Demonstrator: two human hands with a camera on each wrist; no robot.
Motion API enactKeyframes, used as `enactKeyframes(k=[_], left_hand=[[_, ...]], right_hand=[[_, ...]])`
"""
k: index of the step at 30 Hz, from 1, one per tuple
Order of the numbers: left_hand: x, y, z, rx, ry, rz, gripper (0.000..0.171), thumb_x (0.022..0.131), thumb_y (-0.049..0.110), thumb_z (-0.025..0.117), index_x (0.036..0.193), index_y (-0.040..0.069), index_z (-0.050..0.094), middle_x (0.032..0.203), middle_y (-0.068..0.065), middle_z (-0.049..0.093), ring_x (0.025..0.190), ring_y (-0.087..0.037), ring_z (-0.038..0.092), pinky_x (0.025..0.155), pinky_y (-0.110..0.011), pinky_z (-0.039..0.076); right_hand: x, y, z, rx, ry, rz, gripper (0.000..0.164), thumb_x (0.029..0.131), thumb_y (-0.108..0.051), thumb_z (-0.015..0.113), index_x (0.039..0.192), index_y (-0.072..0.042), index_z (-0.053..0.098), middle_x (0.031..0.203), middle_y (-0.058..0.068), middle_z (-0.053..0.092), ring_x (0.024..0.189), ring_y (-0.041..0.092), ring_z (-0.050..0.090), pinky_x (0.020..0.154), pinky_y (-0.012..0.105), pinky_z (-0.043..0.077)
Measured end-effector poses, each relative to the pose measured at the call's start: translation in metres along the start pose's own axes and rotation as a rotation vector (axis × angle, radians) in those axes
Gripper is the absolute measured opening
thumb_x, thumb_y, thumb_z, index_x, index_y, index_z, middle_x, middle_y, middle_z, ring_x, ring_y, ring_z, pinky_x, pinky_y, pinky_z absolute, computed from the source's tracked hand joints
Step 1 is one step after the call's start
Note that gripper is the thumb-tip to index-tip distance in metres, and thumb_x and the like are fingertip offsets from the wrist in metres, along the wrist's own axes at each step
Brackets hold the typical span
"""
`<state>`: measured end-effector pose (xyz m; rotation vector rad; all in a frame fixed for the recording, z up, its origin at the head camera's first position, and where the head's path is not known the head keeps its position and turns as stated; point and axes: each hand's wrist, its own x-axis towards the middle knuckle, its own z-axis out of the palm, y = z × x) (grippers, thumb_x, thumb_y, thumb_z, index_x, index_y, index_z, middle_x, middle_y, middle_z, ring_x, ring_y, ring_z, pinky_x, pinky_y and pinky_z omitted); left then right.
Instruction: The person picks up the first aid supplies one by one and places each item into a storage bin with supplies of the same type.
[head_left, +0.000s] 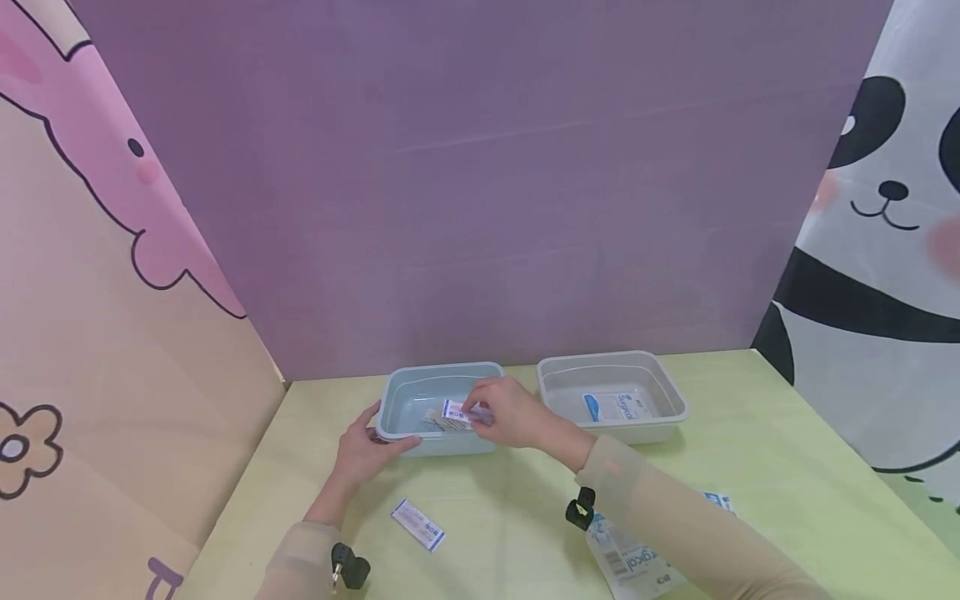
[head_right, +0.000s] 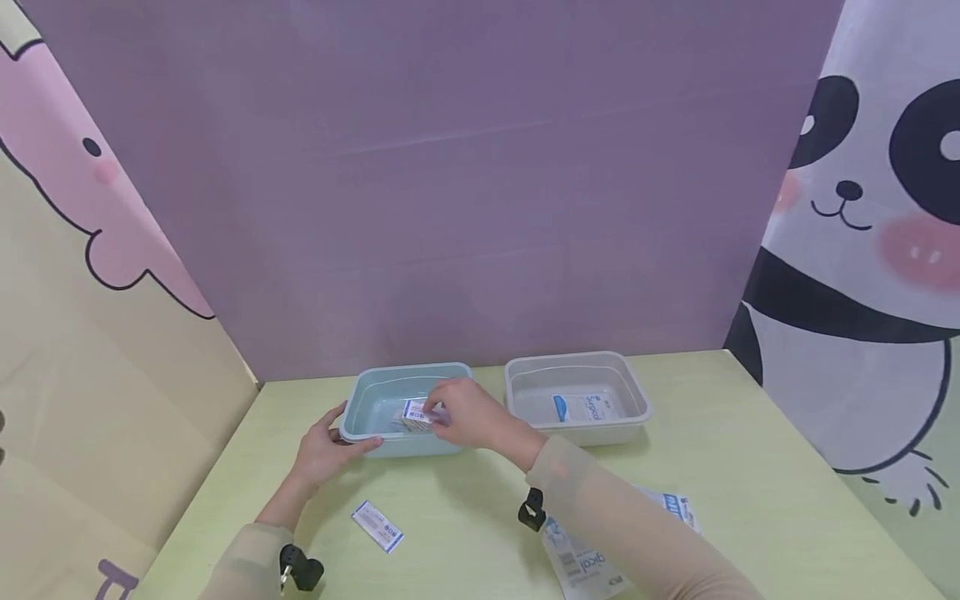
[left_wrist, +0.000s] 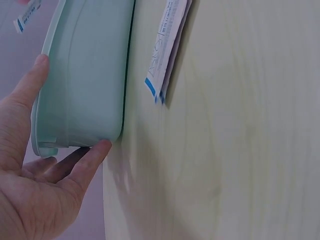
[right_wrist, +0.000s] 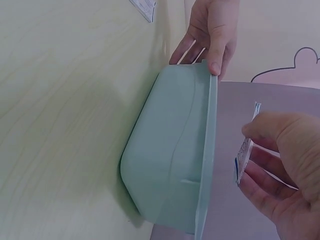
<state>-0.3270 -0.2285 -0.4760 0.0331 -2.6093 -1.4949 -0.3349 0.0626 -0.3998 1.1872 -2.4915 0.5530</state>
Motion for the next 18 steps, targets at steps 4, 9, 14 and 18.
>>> enactKeyframes(k=[4,9,14,18], left_hand=[[0.0011,0.0001,0.0014,-0.007,-0.001,-0.002,0.106,0.077,0.038,0.097,0.163,0.009,0.041,0.122,-0.025,0.075,0.099,-0.024,0.073,0.069,-0.027,0.055],[0.0014,0.0003,0.0016,-0.003,0.004,0.001,0.105,0.078,0.039,0.096,0.163,0.009,0.042,0.122,-0.024,0.076,0.100,-0.023,0.073,0.070,-0.027,0.055],[0.0013,-0.0024,0.0012,0.010,0.008,0.009,0.106,0.078,0.041,0.096,0.163,0.008,0.041,0.123,-0.025,0.075,0.100,-0.024,0.073,0.071,-0.027,0.055],[0.0004,-0.0031,0.0014,0.014,0.007,0.008,0.106,0.079,0.041,0.095,0.163,0.008,0.040,0.126,-0.025,0.074,0.104,-0.026,0.074,0.072,-0.027,0.056]], right_hand=[[0.0005,0.0007,0.0002,0.000,-0.010,0.034,0.014,0.090,-0.010,0.081,0.104,-0.008,0.082,0.105,0.006,0.079,0.095,0.021,0.074,0.083,0.032,0.061],[0.0036,0.0025,0.0020,-0.018,0.007,0.022,0.013,0.091,-0.011,0.080,0.104,-0.007,0.082,0.103,0.006,0.079,0.094,0.021,0.074,0.084,0.034,0.061],[0.0064,0.0031,0.0040,-0.038,0.004,0.025,0.013,0.093,-0.010,0.079,0.104,-0.007,0.082,0.104,0.007,0.080,0.099,0.023,0.075,0.090,0.038,0.062],[0.0085,0.0043,0.0061,-0.055,-0.001,0.028,0.013,0.093,-0.011,0.079,0.105,-0.007,0.082,0.105,0.006,0.080,0.103,0.024,0.075,0.095,0.040,0.062]])
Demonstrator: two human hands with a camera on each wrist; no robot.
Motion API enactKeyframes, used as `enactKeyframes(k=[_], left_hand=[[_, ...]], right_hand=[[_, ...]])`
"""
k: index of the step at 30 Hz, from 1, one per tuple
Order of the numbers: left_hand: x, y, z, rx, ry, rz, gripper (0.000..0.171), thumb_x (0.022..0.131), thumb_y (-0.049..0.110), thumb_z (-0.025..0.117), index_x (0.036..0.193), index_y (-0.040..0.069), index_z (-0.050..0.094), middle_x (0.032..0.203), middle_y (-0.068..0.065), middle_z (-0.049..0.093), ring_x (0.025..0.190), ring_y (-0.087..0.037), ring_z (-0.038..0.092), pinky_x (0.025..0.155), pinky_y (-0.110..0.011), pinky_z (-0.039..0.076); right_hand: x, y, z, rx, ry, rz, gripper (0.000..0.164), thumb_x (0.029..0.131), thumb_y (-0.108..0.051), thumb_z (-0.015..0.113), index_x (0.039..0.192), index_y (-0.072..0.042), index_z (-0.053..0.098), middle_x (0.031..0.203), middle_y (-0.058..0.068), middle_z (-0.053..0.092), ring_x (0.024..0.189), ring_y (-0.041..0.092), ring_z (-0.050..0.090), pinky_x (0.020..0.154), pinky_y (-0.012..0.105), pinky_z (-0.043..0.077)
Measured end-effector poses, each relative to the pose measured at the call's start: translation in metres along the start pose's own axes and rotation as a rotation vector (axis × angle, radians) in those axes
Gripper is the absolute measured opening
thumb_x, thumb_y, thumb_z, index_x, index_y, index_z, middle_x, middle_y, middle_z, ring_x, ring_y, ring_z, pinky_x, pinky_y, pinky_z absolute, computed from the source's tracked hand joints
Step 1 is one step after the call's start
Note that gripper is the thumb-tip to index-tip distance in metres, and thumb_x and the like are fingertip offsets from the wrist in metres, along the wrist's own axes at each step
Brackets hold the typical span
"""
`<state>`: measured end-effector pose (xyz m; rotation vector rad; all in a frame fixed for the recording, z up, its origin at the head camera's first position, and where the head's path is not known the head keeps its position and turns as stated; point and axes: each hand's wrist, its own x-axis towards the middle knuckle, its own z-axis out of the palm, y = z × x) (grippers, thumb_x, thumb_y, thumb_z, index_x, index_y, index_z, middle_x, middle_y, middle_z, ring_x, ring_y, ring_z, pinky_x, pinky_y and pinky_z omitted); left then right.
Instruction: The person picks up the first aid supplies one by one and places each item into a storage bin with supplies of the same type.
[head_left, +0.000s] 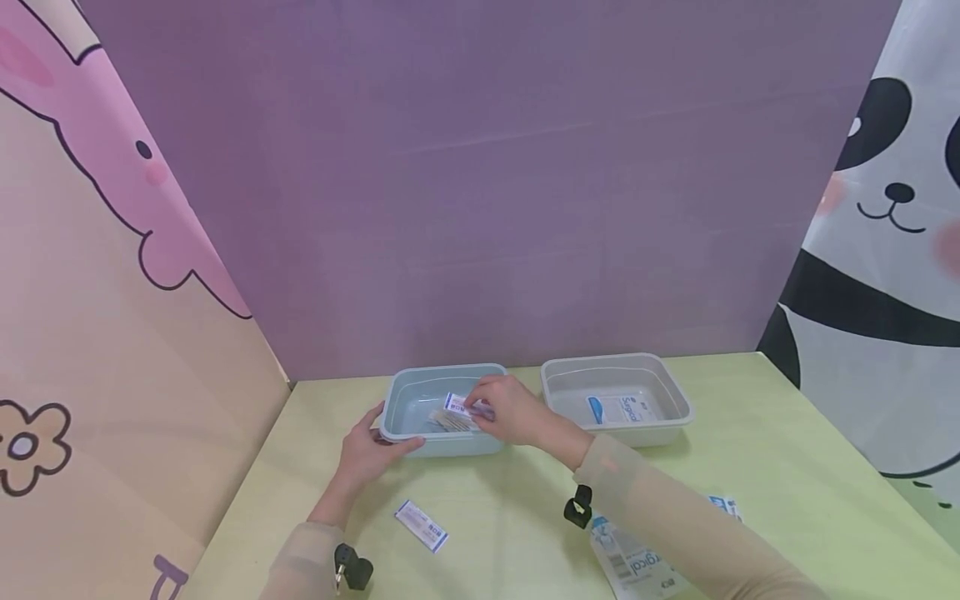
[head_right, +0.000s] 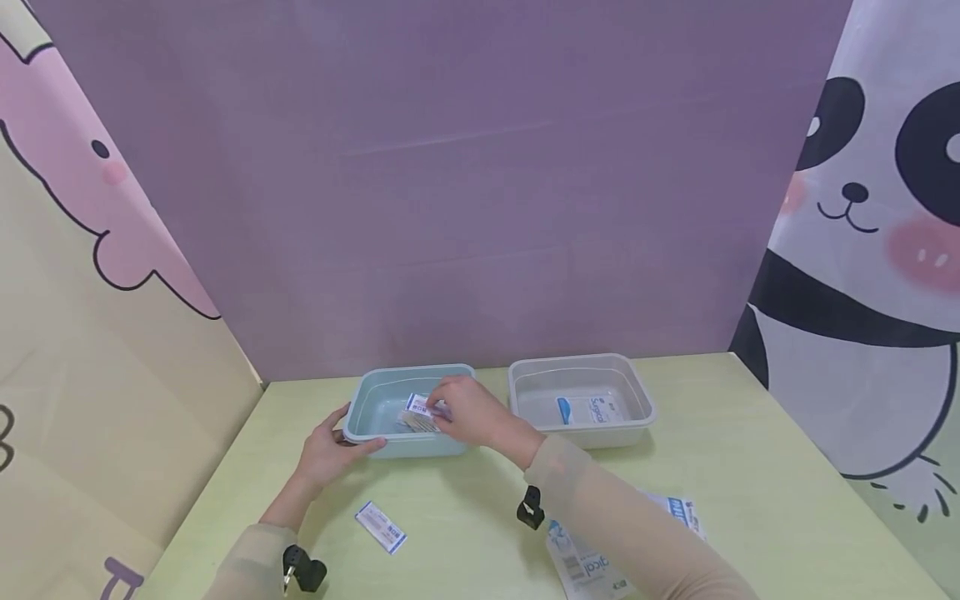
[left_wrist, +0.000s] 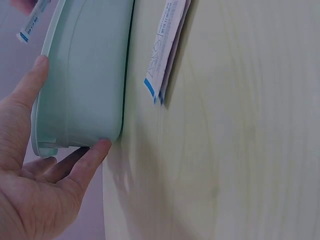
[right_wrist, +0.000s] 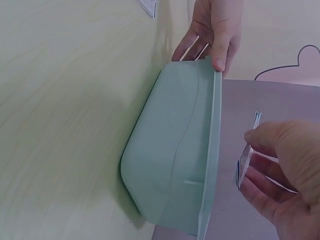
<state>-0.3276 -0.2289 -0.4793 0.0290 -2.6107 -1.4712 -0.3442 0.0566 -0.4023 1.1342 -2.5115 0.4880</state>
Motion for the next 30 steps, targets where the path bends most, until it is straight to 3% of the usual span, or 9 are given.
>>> enactKeyframes(k=[7,17,30], left_hand=[[0.000,0.000,0.000,-0.011,0.003,-0.003,0.106,0.079,0.040,0.096,0.163,0.008,0.040,0.125,-0.026,0.074,0.102,-0.025,0.074,0.072,-0.027,0.057],[0.001,-0.005,0.003,0.007,-0.006,-0.021,0.108,0.078,0.044,0.096,0.164,0.010,0.040,0.125,-0.024,0.074,0.101,-0.024,0.073,0.072,-0.029,0.058],[0.003,-0.005,0.003,-0.006,0.003,0.005,0.107,0.078,0.043,0.096,0.163,0.009,0.041,0.126,-0.025,0.074,0.105,-0.027,0.075,0.074,-0.031,0.060]], right_hand=[[0.005,0.002,0.003,-0.006,-0.003,0.010,0.014,0.094,-0.012,0.079,0.106,-0.006,0.082,0.106,0.008,0.079,0.102,0.024,0.075,0.094,0.040,0.062],[0.010,0.008,0.007,-0.025,0.018,-0.028,0.012,0.091,-0.010,0.080,0.101,-0.005,0.082,0.096,0.007,0.079,0.084,0.017,0.068,0.079,0.031,0.058],[0.016,0.013,0.010,-0.024,0.000,-0.019,0.011,0.090,-0.009,0.080,0.100,-0.005,0.082,0.093,0.006,0.078,0.079,0.014,0.063,0.073,0.027,0.053]])
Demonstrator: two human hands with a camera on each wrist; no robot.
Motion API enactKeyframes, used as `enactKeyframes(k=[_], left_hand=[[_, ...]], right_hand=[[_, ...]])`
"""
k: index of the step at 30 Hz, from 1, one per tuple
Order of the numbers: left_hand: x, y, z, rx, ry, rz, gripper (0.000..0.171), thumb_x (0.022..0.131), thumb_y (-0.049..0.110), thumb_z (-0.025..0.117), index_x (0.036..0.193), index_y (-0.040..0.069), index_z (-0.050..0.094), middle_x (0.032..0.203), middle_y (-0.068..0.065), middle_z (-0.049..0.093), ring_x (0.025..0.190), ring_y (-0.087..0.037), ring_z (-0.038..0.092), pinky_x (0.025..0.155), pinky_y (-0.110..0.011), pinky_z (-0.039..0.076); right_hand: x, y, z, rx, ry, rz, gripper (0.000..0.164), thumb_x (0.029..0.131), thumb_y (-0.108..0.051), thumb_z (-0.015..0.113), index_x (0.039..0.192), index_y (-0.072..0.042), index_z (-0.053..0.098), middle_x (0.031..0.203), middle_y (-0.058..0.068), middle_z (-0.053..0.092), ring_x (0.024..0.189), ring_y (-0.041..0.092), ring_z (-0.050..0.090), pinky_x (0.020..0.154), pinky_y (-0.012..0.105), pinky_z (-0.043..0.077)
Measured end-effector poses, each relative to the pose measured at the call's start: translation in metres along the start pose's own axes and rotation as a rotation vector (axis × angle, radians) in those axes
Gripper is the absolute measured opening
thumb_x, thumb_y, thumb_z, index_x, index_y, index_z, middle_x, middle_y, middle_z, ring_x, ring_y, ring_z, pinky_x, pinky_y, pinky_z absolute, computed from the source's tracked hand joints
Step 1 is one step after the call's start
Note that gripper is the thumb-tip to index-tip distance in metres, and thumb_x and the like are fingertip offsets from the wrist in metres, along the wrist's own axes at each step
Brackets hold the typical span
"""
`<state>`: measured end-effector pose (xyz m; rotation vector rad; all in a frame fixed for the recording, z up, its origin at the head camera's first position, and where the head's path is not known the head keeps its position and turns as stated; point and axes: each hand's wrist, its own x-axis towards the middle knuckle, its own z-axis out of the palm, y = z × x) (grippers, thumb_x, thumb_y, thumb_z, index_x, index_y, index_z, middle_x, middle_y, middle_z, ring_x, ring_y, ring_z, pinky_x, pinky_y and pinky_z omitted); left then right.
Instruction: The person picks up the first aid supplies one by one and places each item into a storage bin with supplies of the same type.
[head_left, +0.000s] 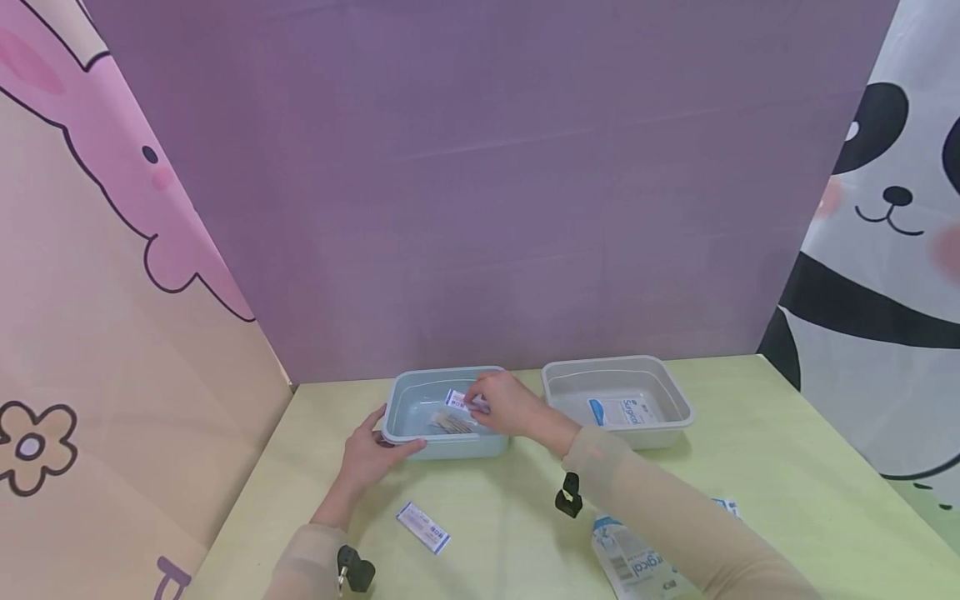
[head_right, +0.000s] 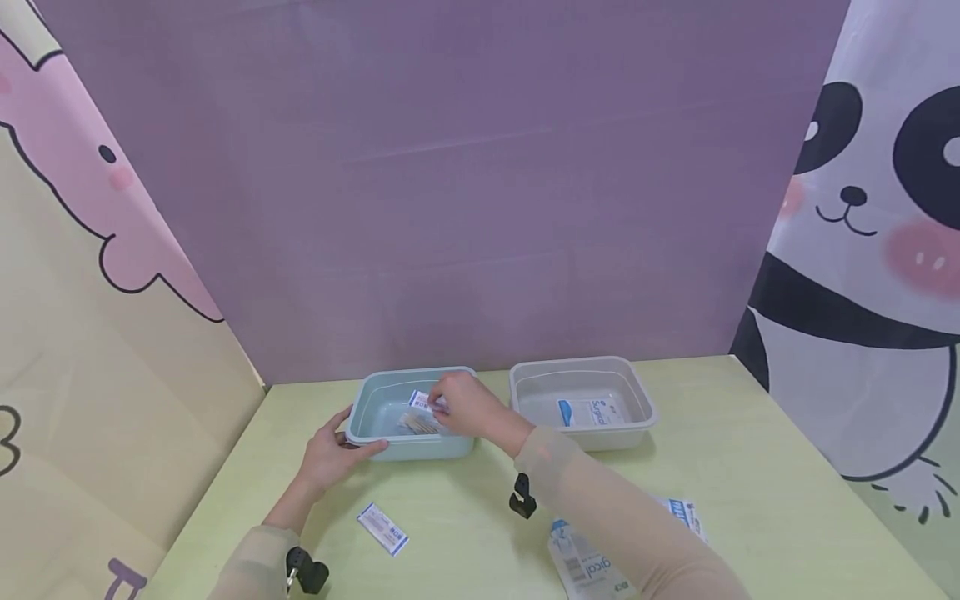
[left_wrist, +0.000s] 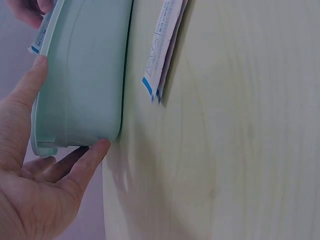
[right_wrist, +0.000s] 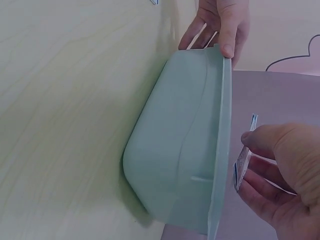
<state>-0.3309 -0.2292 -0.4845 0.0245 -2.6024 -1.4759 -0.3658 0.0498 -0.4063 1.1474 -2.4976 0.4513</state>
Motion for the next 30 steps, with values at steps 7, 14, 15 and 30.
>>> enactKeyframes(k=[7,14,15,30], left_hand=[[-0.0010,-0.0002,-0.0004,0.005,0.004,0.024,0.106,0.078,0.040,0.096,0.162,0.005,0.041,0.127,-0.028,0.073,0.108,-0.031,0.075,0.074,-0.031,0.061],[-0.0029,0.0019,-0.0013,-0.008,0.012,0.036,0.104,0.078,0.037,0.096,0.161,0.005,0.043,0.122,-0.028,0.075,0.103,-0.028,0.076,0.070,-0.027,0.057],[-0.0027,0.0019,-0.0011,-0.007,0.013,0.038,0.103,0.078,0.037,0.096,0.161,0.005,0.043,0.122,-0.027,0.075,0.102,-0.027,0.076,0.070,-0.027,0.057],[-0.0008,-0.0012,0.0000,-0.031,0.003,0.041,0.104,0.079,0.037,0.095,0.162,0.005,0.041,0.126,-0.027,0.075,0.104,-0.026,0.076,0.071,-0.027,0.058]], right_hand=[[-0.0004,0.0045,0.0034,-0.015,-0.007,-0.007,0.007,0.091,-0.009,0.080,0.097,-0.005,0.082,0.090,0.005,0.078,0.077,0.014,0.064,0.075,0.029,0.054],[0.0026,0.0050,0.0027,-0.026,-0.002,-0.020,0.006,0.092,-0.009,0.079,0.097,-0.005,0.082,0.088,0.006,0.077,0.074,0.014,0.061,0.073,0.029,0.053],[0.0034,0.0055,0.0032,-0.026,-0.002,-0.020,0.006,0.092,-0.009,0.079,0.097,-0.006,0.082,0.088,0.006,0.077,0.074,0.014,0.061,0.073,0.029,0.053],[0.0061,0.0060,0.0086,-0.005,-0.035,-0.012,0.007,0.091,-0.004,0.078,0.097,-0.002,0.081,0.093,0.010,0.080,0.085,0.024,0.073,0.079,0.032,0.059]])
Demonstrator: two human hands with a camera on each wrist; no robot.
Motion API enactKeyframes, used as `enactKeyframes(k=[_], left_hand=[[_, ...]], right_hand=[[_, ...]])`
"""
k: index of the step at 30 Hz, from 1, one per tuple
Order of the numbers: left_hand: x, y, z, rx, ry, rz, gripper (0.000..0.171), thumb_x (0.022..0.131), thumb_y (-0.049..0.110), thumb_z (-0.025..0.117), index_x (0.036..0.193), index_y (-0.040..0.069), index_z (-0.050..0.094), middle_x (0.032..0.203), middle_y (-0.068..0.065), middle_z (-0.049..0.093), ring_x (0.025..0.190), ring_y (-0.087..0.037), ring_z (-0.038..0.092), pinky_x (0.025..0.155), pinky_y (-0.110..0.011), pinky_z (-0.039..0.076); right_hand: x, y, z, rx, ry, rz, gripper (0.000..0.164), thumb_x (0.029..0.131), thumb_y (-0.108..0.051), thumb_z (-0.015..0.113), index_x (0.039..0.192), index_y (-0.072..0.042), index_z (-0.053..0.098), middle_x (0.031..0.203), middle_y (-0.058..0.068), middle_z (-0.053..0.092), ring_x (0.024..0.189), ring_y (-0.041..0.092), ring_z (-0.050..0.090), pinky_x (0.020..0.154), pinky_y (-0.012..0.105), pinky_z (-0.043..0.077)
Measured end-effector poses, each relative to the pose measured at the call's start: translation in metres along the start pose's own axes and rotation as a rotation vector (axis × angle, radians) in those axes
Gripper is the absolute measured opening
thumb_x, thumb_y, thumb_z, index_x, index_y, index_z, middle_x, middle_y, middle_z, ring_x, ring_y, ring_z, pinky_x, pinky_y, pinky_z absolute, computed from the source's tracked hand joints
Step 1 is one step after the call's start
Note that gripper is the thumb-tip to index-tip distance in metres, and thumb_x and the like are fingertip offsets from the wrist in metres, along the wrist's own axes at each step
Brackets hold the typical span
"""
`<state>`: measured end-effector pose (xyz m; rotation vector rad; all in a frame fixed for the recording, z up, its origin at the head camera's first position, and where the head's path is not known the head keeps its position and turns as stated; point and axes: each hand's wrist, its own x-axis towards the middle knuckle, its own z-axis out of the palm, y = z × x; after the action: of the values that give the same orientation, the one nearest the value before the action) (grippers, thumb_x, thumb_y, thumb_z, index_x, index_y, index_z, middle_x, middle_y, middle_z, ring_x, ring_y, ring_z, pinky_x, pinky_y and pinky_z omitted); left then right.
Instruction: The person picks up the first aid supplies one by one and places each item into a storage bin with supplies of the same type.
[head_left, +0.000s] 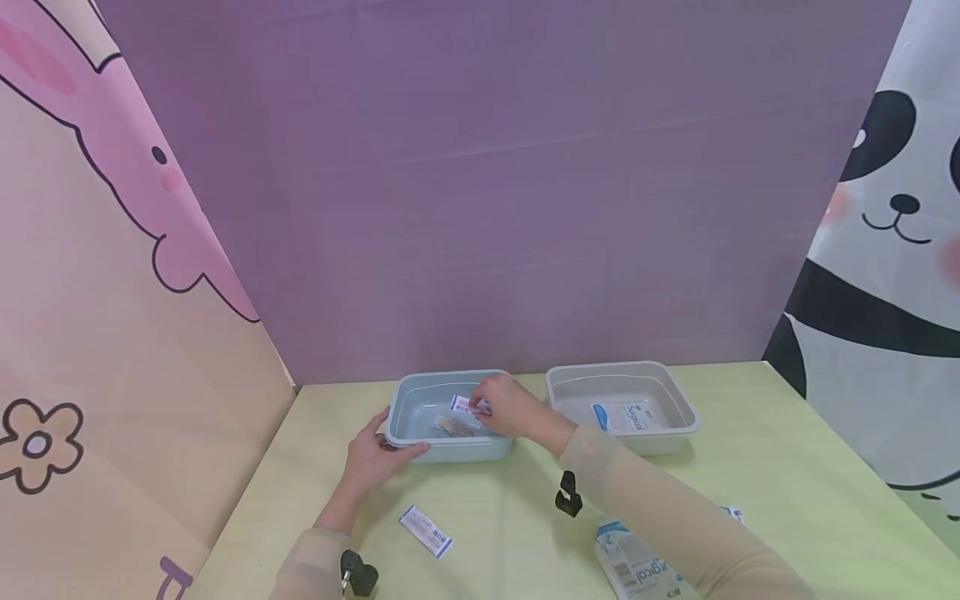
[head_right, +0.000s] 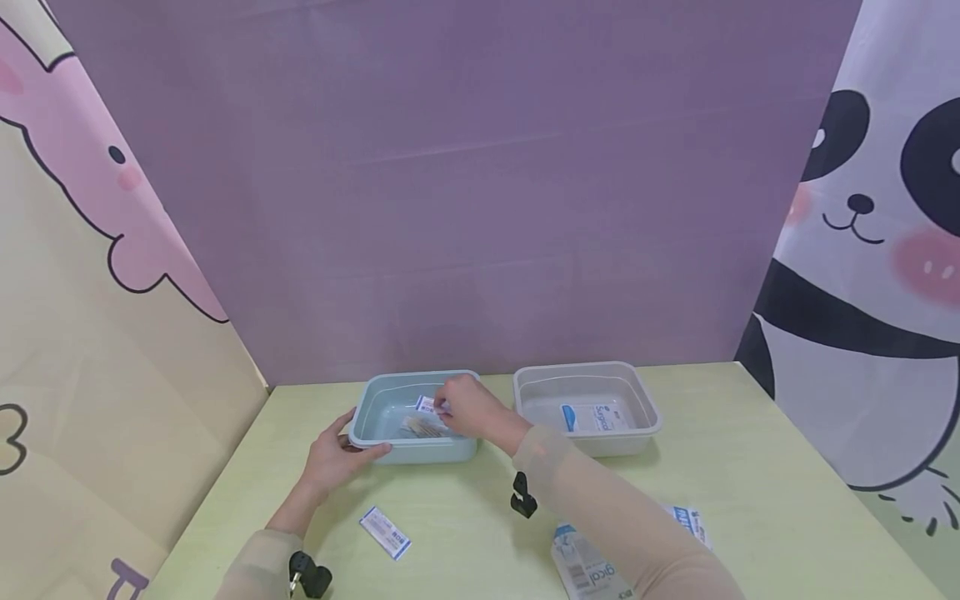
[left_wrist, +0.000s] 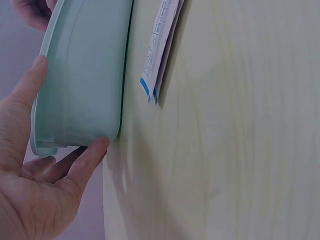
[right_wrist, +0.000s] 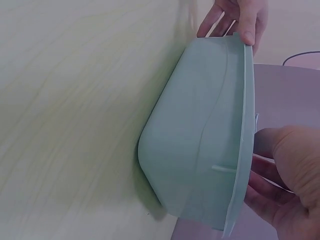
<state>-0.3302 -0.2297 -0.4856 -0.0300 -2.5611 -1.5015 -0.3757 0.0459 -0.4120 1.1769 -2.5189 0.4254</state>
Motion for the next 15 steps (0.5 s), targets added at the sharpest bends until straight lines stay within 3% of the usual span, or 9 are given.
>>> enactKeyframes(k=[15], left_hand=[[-0.0025,0.0034,-0.0011,0.027,0.005,-0.013,0.103,0.079,0.036,0.096,0.161,0.005,0.042,0.115,-0.023,0.078,0.093,-0.020,0.074,0.066,-0.027,0.054]], right_hand=[[0.0072,0.0062,0.0046,0.034,-0.107,0.030,0.009,0.093,-0.005,0.078,0.102,-0.006,0.083,0.102,0.009,0.082,0.079,0.014,0.066,0.075,0.029,0.057]])
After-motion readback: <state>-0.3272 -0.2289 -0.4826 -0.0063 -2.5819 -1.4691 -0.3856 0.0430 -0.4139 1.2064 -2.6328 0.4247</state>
